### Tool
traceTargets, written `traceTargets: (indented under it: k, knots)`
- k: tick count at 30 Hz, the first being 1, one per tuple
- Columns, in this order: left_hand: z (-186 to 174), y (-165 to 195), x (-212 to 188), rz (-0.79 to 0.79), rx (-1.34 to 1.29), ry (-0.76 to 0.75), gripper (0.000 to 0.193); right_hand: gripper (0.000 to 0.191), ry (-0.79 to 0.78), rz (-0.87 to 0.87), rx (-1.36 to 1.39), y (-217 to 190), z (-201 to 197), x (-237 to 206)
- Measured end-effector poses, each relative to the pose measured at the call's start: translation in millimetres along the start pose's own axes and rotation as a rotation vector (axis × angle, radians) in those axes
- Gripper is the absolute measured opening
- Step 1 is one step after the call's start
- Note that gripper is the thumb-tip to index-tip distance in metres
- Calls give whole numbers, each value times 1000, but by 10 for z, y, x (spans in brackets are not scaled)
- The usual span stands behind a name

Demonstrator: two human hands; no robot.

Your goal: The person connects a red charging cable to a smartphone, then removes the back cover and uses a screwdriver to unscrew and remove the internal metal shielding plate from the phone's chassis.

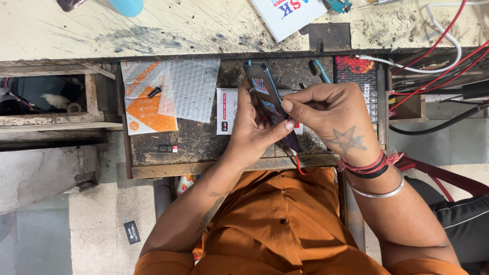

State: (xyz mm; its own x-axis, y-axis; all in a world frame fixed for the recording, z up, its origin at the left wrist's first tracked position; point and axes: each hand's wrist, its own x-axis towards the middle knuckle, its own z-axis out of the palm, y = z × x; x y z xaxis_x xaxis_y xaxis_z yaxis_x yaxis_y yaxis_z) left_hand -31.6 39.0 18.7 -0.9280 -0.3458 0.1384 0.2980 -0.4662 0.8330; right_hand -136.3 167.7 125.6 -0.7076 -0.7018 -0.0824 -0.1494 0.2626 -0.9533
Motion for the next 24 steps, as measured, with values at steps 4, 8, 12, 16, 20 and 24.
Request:
traceTargets:
  k: [4, 8, 12, 16, 20, 24]
  knots:
    - [2, 27, -10, 4, -15, -7, 106, 14, -12, 35, 6, -1, -6, 9]
    - [5, 35, -10, 22, 18, -16, 106, 14, -25, 44, 37, 3, -16, 23]
    - [16, 34, -7, 20, 23, -19, 107, 14, -33, 32, -7, 6, -36, 30]
    - [18, 42, -3, 24, 36, -23, 105, 15, -35, 21, -17, -4, -47, 28]
    - [16, 44, 17, 16, 42, -29, 104, 16, -38, 17, -58, -36, -75, 24]
    - [17, 30, 25, 24, 47, -31, 103, 18, -47, -14, -102, -59, -96, 20]
